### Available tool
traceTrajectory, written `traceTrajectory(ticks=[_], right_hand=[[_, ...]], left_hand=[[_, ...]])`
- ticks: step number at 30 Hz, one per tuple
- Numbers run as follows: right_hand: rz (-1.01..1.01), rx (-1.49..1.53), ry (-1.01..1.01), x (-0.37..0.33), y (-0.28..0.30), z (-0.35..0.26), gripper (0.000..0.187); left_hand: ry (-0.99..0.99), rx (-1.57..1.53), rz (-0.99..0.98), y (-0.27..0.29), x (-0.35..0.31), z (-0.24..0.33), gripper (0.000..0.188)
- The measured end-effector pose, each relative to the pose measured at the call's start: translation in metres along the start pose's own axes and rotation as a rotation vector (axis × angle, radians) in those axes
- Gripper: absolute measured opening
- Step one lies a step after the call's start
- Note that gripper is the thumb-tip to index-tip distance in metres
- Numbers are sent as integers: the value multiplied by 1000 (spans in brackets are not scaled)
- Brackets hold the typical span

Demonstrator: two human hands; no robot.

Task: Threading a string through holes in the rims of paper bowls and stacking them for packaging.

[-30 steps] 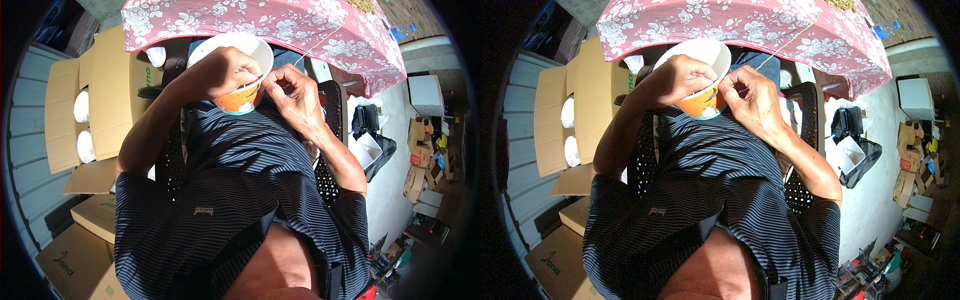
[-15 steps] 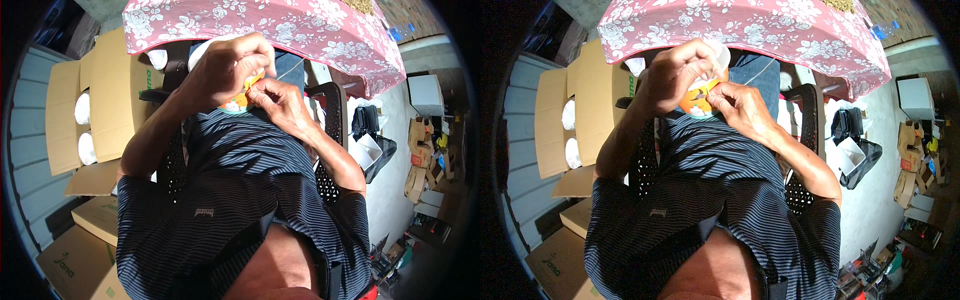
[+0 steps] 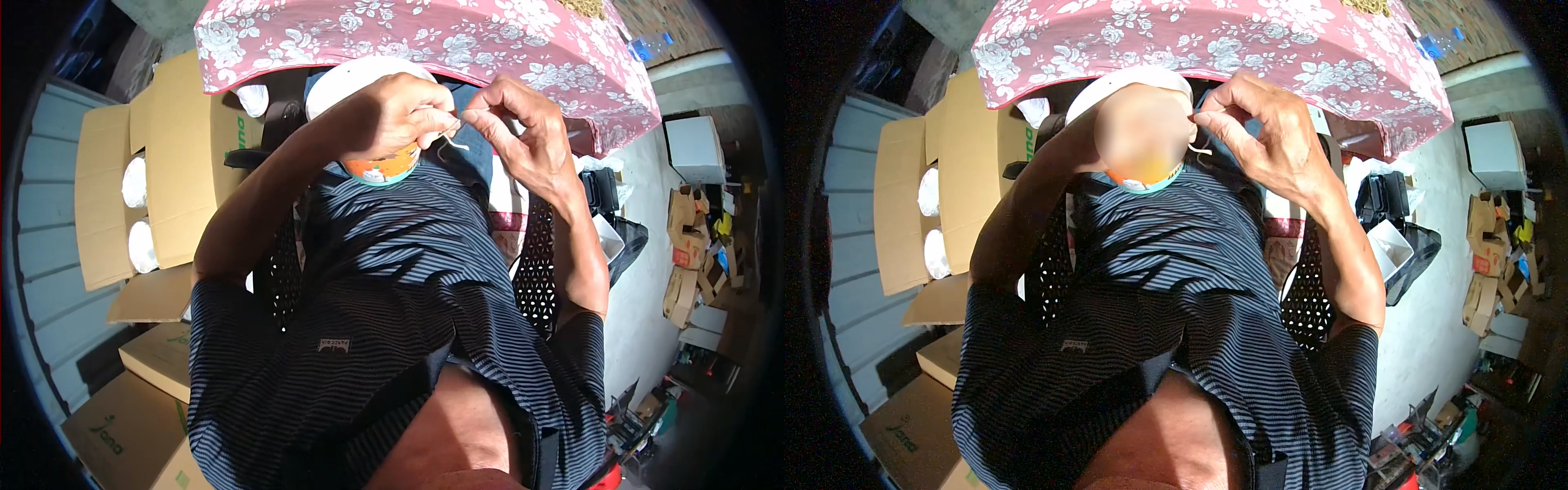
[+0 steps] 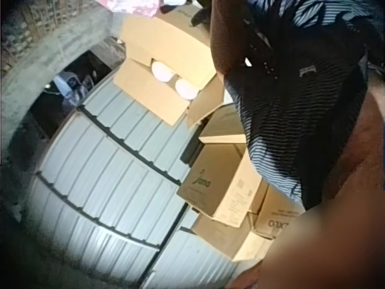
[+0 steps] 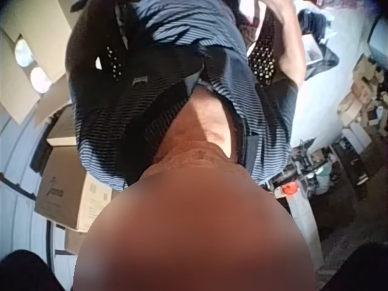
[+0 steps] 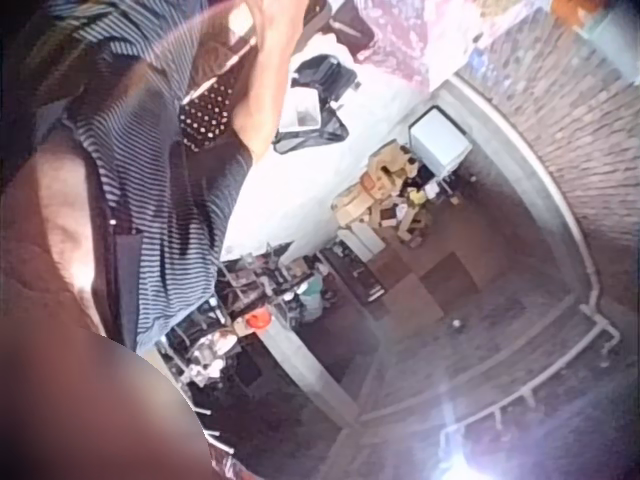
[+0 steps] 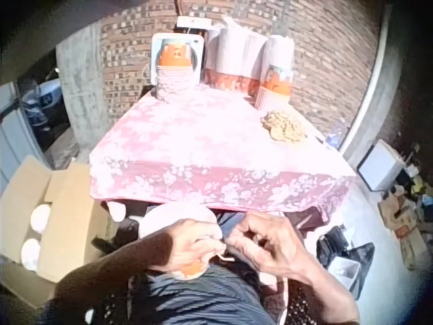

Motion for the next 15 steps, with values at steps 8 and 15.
traceTrajectory(ticks=[8, 15], right_hand=[[70, 268, -109, -12, -19, 26, 5], [-2, 42, 16, -22, -14, -3, 20]], left_hand=[[-103, 98, -94, 4, -3, 5, 20], [-8, -25, 63, 8, -4, -5, 18]])
Point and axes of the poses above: each hand's wrist, its own x-axis towards the middle knuckle, its own y-axis out of the back of the hand, z = x × y, the point moved 5 cm from there along x, towards the middle knuckle, and after that the axes turned 9 degrees about -x, right-handed, at the moved point
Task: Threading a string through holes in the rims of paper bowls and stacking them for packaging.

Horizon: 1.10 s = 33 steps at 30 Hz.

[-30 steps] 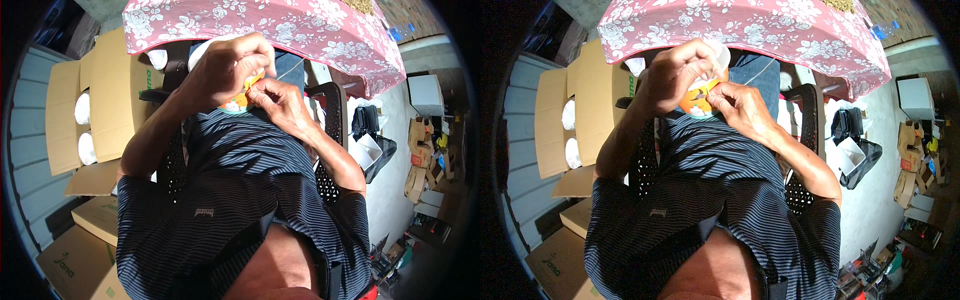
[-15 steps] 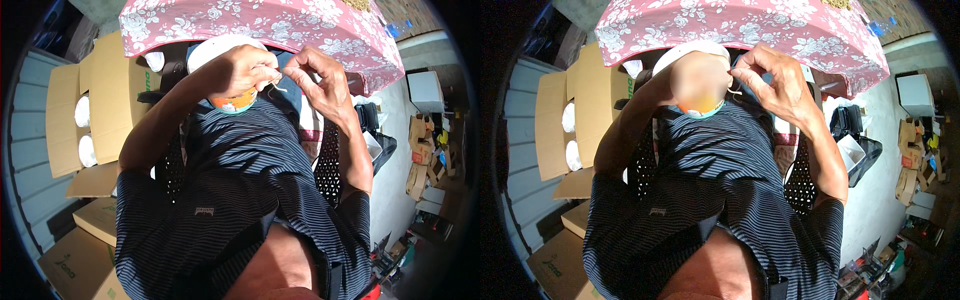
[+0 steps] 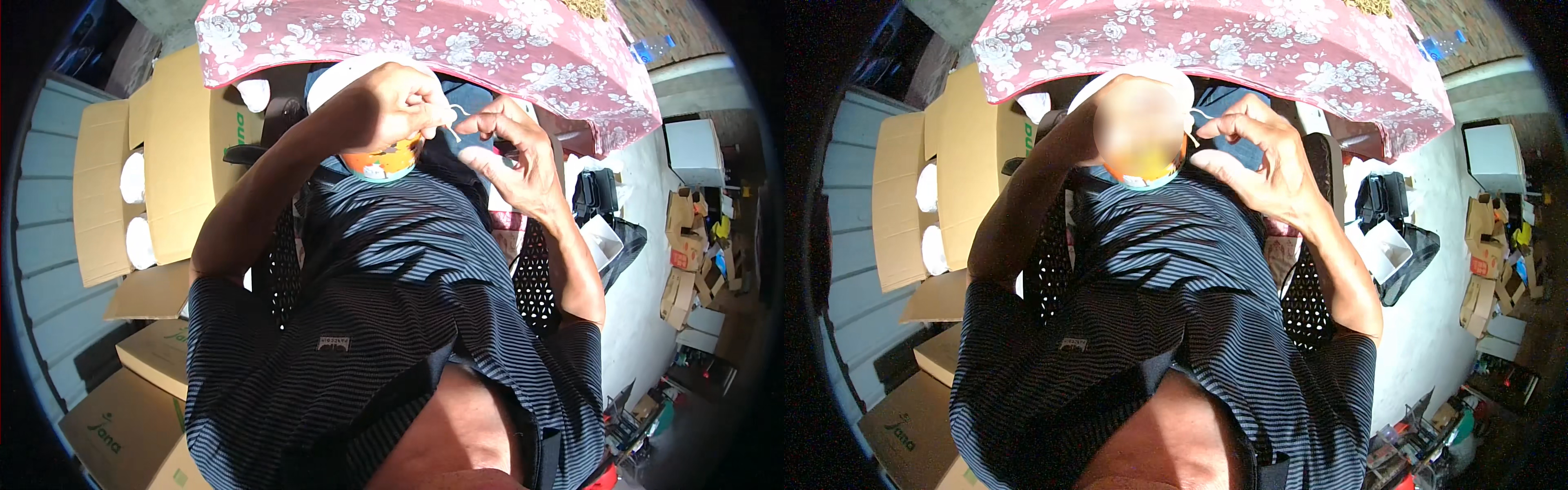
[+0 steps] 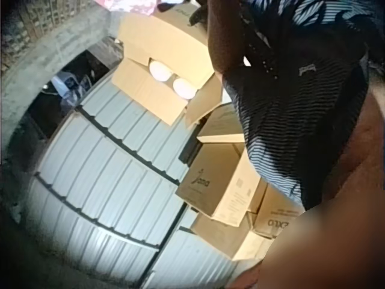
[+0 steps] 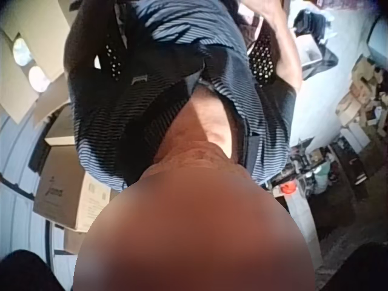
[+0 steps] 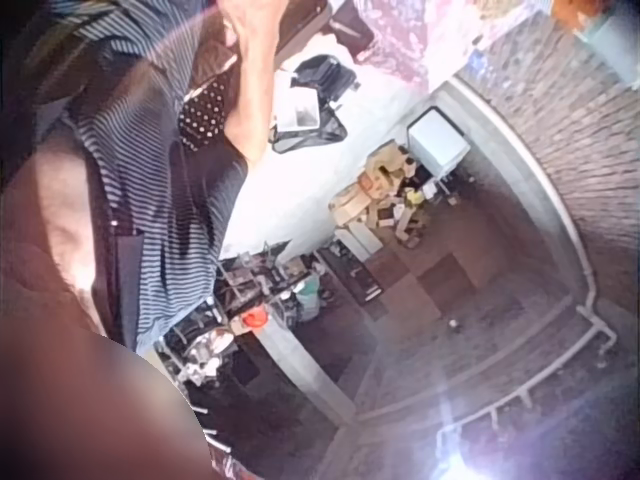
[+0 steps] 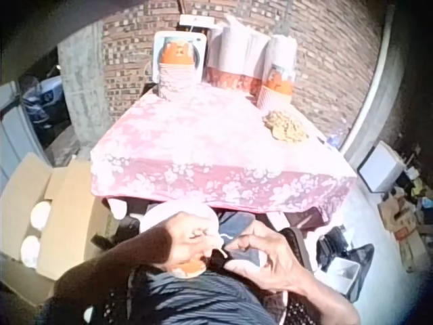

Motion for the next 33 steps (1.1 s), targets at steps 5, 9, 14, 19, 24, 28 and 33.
traceTrajectory(ticks=[5, 9, 14, 19, 24, 28, 33], right_hand=[[125, 12, -4, -4, -10, 6, 10], [81, -5, -99, -9, -14, 11, 9], [-61, 47, -146, -19, -30, 6, 11], [-76, 108, -160, -16, -19, -2, 12], [-80, 201, -347, -16, -16, 4, 16], [-85, 224, -380, -20, -19, 11, 18], [-28, 456, -489, -20, -23, 21, 23]], left_hand=[[-55, 35, -20, -3, 3, -1, 17], [28, -143, 38, 0, 0, -7, 15], [34, -344, 44, -5, -3, -6, 20], [-59, -138, 15, -11, -5, -1, 22], [-62, -48, -15, -20, -7, 6, 21], [-32, -10, 70, -20, -7, 5, 17], [29, -74, 103, -13, -9, 9, 14]])
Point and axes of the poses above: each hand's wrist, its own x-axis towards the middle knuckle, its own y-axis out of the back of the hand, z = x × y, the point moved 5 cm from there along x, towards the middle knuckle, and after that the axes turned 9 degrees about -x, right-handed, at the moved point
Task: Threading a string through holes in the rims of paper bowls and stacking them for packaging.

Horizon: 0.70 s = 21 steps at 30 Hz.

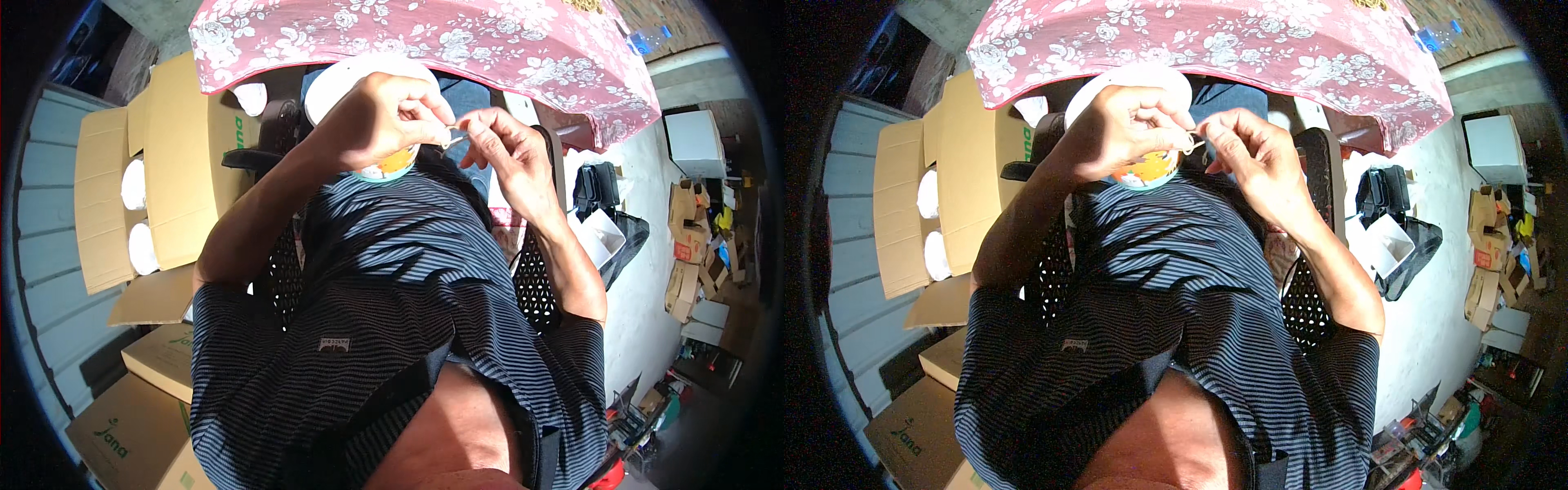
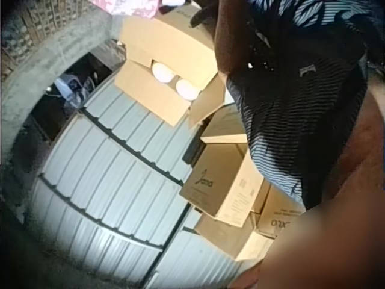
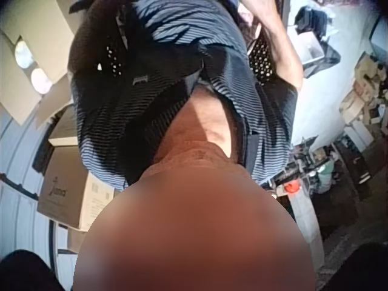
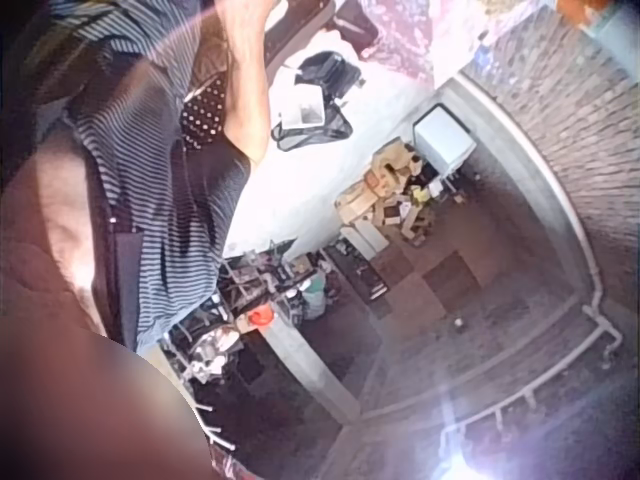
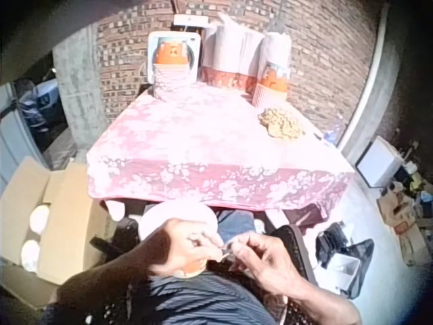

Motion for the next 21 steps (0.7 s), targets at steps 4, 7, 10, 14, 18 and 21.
traceTrajectory(ticks=[4, 7, 10, 14, 18, 21], right_hand=[[-53, 135, 14, 3, -8, 9, 23], [-79, 93, 4, 3, -11, 19, 19], [-36, 82, -10, 2, -12, 20, 17], [-21, 102, 6, 1, -14, 22, 17], [-41, 219, -10, 0, -13, 18, 16], [-15, 140, -18, 2, -12, 21, 17]], left_hand=[[-102, -12, 6, 2, 1, -6, 17], [-109, 3, 5, 2, 1, -9, 19], [-182, 28, 47, 5, 2, -13, 19], [-185, 33, 54, 6, 1, -17, 14], [-190, 117, 79, 0, -2, -2, 9], [-221, 178, 102, -3, -4, -2, 7]])
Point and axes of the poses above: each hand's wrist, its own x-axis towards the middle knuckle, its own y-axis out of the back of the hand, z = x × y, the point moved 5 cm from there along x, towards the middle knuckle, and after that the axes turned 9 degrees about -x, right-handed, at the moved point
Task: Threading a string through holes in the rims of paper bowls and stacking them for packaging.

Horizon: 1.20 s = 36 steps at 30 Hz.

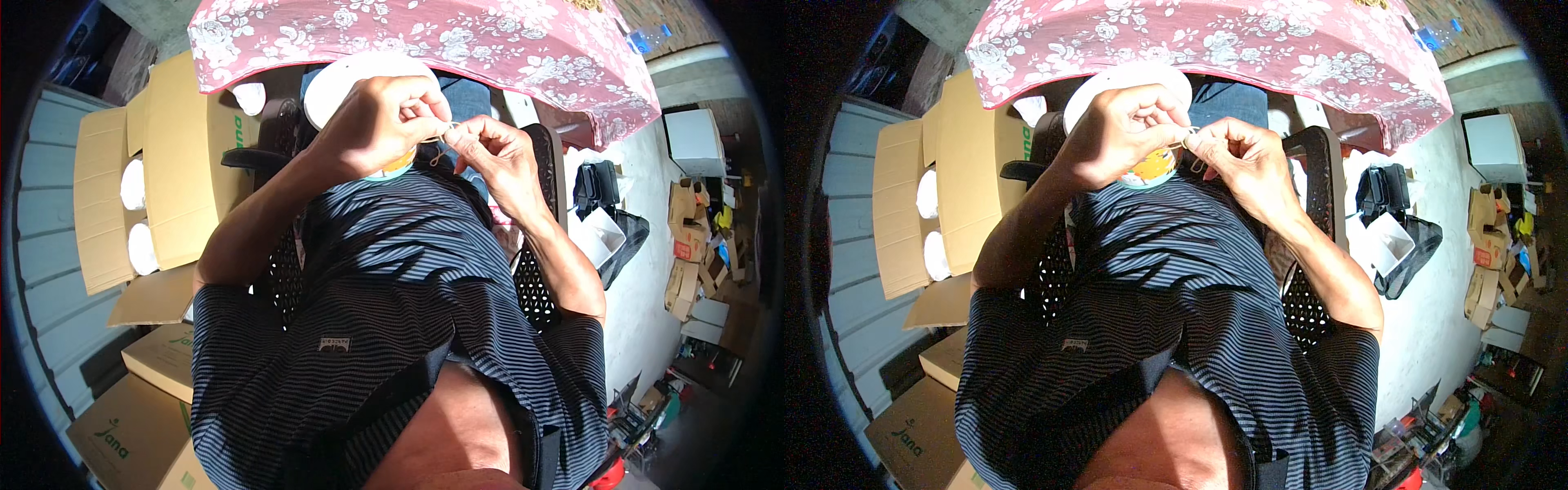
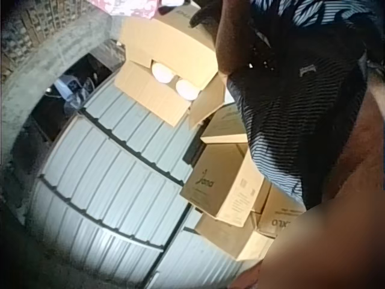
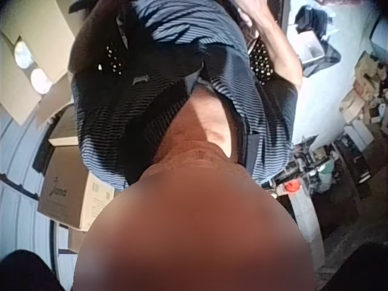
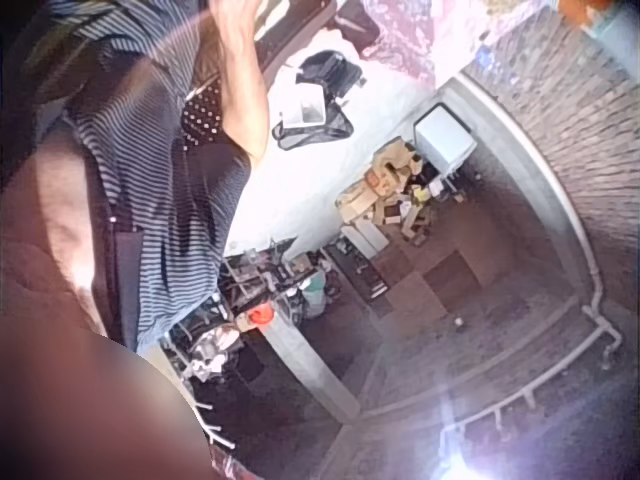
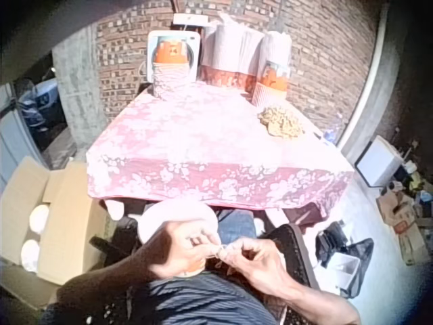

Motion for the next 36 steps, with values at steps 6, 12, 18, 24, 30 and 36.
traceTrajectory(ticks=[6, 12, 18, 24, 30, 36], right_hand=[[84, -57, 87, -2, -1, -1, 9], [232, -490, 452, -7, -2, -22, 8], [255, -500, 454, -7, 0, -24, 8], [227, -500, 433, -5, 1, -22, 8], [181, -375, 377, -3, -3, -14, 8], [211, -255, 325, 1, -3, -10, 7]], left_hand=[[10, -119, 87, 0, 0, -9, 7], [-67, 120, 89, -2, -2, 3, 6], [-316, 289, -10, -6, -3, 14, 6], [-191, 311, -63, -3, -4, 8, 6], [95, 21, -218, -4, -4, -5, 12], [28, -183, -162, -2, 0, -10, 14]])
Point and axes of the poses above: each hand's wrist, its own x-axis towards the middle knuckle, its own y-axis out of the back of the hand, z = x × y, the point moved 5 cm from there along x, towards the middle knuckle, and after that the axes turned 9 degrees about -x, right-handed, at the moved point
